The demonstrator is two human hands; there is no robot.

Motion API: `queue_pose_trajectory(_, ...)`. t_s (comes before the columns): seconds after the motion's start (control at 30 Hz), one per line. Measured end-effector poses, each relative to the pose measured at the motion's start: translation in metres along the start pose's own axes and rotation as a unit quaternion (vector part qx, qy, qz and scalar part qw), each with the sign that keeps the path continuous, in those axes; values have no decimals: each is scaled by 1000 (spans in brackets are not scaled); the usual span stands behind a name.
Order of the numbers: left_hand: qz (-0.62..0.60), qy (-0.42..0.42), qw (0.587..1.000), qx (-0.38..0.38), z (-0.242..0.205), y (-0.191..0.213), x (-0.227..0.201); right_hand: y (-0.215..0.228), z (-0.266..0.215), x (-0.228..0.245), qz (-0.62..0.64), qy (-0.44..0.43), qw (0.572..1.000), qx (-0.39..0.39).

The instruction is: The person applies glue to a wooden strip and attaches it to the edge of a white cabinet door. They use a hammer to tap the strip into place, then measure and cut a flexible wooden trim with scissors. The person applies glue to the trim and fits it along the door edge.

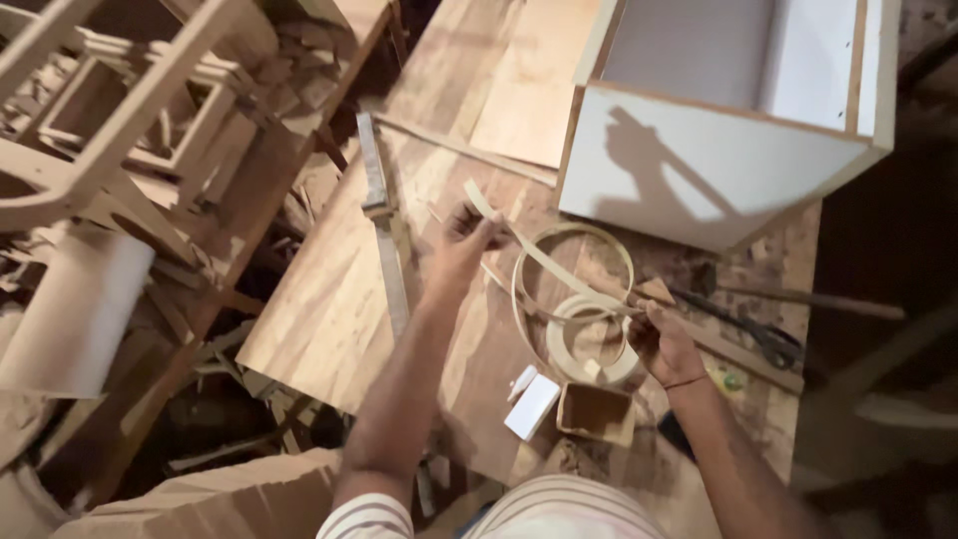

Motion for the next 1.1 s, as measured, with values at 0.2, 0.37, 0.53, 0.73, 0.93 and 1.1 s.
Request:
queue_pose_trajectory(0.2, 229, -13, 973, -37, 12, -29, 1, 28, 48, -1, -40, 7, 998, -51)
queue_pose_trajectory(0.37, 129, -14, 989, -74, 39, -38, 6, 32, 91, -12, -25, -42, 991, -123)
queue_pose_trajectory(0.53, 84, 10, 995, -48, 82, -31, 23, 1, 151, -12, 77, -3, 993, -94)
queue_pose_trajectory(0.73, 86, 4, 996, -35, 158, -22, 29, -21, 210, -36, 86, -54, 990, -100)
queue_pose_trajectory(0.93, 143, -47, 988, 38, 188, -33, -4, -25, 228, -71, -280, 91, 955, -32)
queue_pose_trajectory(1.1, 269, 3, 961, 67, 160, -30, -11, -34, 265, -130, 17, -86, 986, -140)
Point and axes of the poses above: each hand's wrist, its own z-axis towards the middle knuckle, its own y-axis out of the back of the hand, x = y × z, the point moved 8 cm from there along z, towards the middle knuckle
